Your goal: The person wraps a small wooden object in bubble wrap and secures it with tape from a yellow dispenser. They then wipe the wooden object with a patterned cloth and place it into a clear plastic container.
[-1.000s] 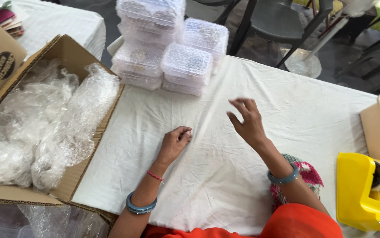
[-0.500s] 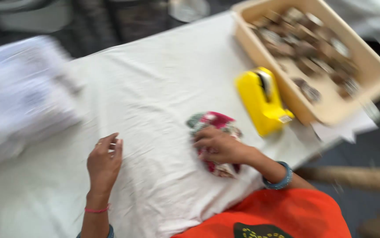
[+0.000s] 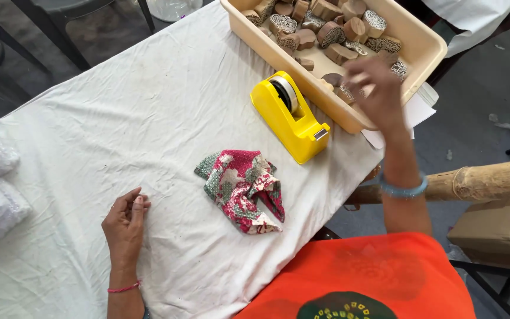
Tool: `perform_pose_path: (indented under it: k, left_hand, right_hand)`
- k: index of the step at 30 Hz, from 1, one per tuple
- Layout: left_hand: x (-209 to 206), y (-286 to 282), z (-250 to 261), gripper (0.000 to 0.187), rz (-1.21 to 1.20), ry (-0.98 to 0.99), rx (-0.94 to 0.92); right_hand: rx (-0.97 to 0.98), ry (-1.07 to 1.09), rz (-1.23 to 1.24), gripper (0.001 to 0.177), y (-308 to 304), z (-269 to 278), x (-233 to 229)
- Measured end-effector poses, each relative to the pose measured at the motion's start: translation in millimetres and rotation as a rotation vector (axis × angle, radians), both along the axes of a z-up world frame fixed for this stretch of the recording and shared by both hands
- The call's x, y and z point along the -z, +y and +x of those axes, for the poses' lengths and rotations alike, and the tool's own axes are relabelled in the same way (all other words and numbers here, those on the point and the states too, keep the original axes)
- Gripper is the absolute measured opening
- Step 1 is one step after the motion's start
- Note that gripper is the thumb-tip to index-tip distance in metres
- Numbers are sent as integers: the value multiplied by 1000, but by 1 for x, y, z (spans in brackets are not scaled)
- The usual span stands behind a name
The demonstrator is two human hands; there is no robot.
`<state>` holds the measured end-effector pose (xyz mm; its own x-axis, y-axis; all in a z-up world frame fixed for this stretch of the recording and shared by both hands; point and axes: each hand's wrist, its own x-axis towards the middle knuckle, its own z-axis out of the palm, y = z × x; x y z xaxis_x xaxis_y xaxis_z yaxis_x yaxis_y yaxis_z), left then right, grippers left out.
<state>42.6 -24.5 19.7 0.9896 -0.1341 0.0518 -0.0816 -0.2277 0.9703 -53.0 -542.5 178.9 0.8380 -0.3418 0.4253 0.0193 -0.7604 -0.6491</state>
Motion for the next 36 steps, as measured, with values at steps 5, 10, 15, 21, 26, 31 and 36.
perform_pose_path:
  k: [5, 10, 15, 21, 26, 31, 36]
  left_hand:
    - [-5, -2, -3, 24, 56, -64, 15]
    - [-3, -2, -4, 23, 85, -98, 8]
    - [-13, -5, -6, 21, 201, -82, -12]
    - [-7, -3, -4, 22, 172, -96, -2]
    - [-13, -5, -6, 21, 169, -77, -11]
    - [-10, -5, -4, 21, 182, -73, -4]
    - [-7, -4, -4, 20, 169, -99, 3]
  right_hand:
    - [100, 431, -208, 51, -129, 33, 65]
    - [195, 690, -313, 74, -149, 42, 113]
    - [448, 602, -426, 68, -135, 44, 82]
    - [0, 543, -451, 57, -142, 93, 113]
    - [3, 695, -499, 43, -133, 96, 108]
    - [135, 522, 52, 37, -155, 76, 102]
    - [-73, 237, 775, 35, -154, 69, 85]
